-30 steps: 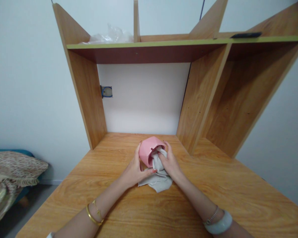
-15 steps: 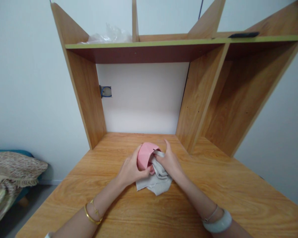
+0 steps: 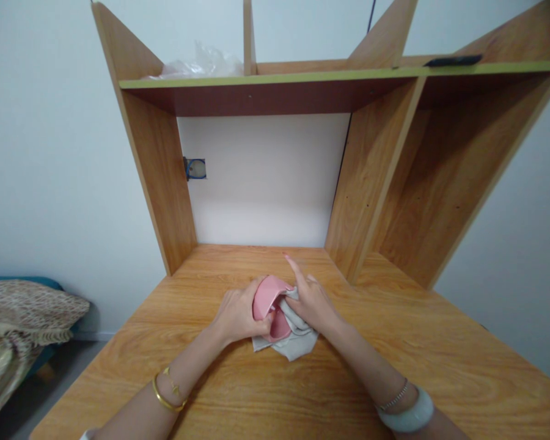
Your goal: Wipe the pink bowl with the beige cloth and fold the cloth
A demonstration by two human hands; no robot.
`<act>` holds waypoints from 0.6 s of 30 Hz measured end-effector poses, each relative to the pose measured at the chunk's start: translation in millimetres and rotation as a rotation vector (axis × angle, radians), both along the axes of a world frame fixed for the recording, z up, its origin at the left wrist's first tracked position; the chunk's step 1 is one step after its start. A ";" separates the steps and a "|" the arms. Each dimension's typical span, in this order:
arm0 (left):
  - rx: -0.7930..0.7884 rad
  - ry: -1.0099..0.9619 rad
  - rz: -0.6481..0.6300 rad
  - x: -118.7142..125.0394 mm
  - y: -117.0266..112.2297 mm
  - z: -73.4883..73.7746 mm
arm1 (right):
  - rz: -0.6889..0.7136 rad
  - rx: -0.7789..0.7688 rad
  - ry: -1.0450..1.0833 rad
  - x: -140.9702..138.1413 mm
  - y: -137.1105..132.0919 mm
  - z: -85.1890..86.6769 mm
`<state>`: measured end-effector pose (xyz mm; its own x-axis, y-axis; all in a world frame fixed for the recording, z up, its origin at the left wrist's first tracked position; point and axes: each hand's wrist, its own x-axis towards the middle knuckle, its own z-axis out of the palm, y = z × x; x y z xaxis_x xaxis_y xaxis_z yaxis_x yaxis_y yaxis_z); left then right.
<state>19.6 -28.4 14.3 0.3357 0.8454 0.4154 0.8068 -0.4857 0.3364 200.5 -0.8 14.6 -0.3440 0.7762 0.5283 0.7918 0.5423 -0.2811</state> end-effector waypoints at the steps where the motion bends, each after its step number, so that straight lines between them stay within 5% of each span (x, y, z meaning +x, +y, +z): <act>1: 0.005 -0.003 -0.007 -0.1 0.0 -0.2 | 0.012 -0.001 0.003 0.7 0.3 -0.4; 6: 0.010 -0.107 -0.021 -2.1 3.9 -0.5 | -0.064 -0.085 0.059 2.3 3.4 -5.4; 11: -0.025 -0.274 0.007 -1.3 8.5 -2.3 | -0.128 -0.168 0.335 0.4 8.4 -9.6; 18: -0.071 -0.463 -0.126 12.7 5.9 -12.1 | -0.027 -0.187 0.685 -5.6 19.4 -22.0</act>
